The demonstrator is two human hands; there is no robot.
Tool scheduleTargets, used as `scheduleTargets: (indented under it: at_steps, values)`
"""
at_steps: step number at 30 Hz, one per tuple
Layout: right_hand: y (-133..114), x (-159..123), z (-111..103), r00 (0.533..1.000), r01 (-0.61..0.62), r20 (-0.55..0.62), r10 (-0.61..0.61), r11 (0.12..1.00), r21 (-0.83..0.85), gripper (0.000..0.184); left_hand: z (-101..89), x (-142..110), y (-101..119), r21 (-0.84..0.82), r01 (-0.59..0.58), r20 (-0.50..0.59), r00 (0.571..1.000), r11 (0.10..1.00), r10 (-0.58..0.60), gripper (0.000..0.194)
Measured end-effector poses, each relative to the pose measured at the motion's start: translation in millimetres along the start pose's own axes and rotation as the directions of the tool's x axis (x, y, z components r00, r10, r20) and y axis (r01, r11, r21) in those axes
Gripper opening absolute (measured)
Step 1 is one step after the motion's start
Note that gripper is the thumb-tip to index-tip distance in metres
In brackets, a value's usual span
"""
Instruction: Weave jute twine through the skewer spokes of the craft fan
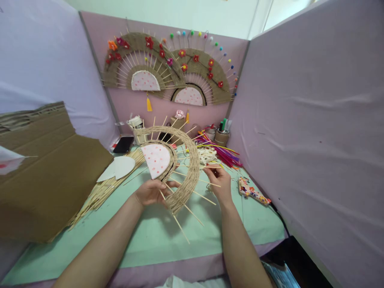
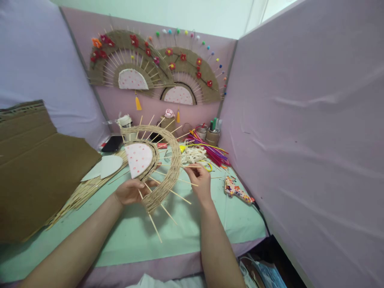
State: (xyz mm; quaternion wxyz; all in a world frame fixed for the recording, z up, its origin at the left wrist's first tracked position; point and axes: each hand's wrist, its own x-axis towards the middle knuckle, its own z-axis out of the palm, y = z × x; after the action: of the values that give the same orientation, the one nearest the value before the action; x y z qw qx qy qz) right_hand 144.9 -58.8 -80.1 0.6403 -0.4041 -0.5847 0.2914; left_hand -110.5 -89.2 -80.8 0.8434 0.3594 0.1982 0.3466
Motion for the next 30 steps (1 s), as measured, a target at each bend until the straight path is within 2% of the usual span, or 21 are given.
scheduleTargets:
  at_steps: [3, 6, 14, 17, 20, 24, 30]
  values:
    - [0, 0, -1, 1.0, 0.006, -0.002, -0.006, 1.0, -0.008, 0.018, -8.9, 0, 1, 0.007, -0.014, 0.064, 0.998, 1.0, 0.014, 0.083]
    - [0, 0, -1, 1.0, -0.006, -0.007, 0.006, 1.0, -0.026, 0.021, -12.9, -2, 2, 0.059, -0.037, 0.075, 0.997, 0.998, 0.032, 0.084]
    - [0, -1, -3, 0.999, -0.005, 0.044, 0.008, 0.998, -0.062, 0.024, -10.0, -6, 7, 0.15, -0.081, 0.093, 0.993, 0.985, 0.067, 0.086]
    - [0, 0, -4, 0.994, 0.069, 0.095, -0.061, 0.994, -0.083, 0.016, -13.1, -10, 11, 0.194, -0.081, 0.1, 0.993, 0.978, 0.062, 0.087]
    - [0, 2, -7, 0.981, 0.183, 0.095, -0.17, 0.973, -0.141, 0.011, -18.4, -13, 14, 0.219, -0.083, 0.096, 0.993, 0.972, 0.063, 0.086]
    - [-2, 3, -10, 0.954, 0.297, 0.033, -0.298, 0.929, -0.222, 0.007, -22.1, -15, 16, 0.237, -0.063, 0.085, 0.995, 0.969, 0.044, 0.083]
    - [-5, 3, -15, 0.913, 0.358, -0.084, -0.4, 0.881, -0.309, 0.011, -23.4, -16, 18, 0.254, -0.031, 0.073, 0.997, 0.967, 0.013, 0.081]
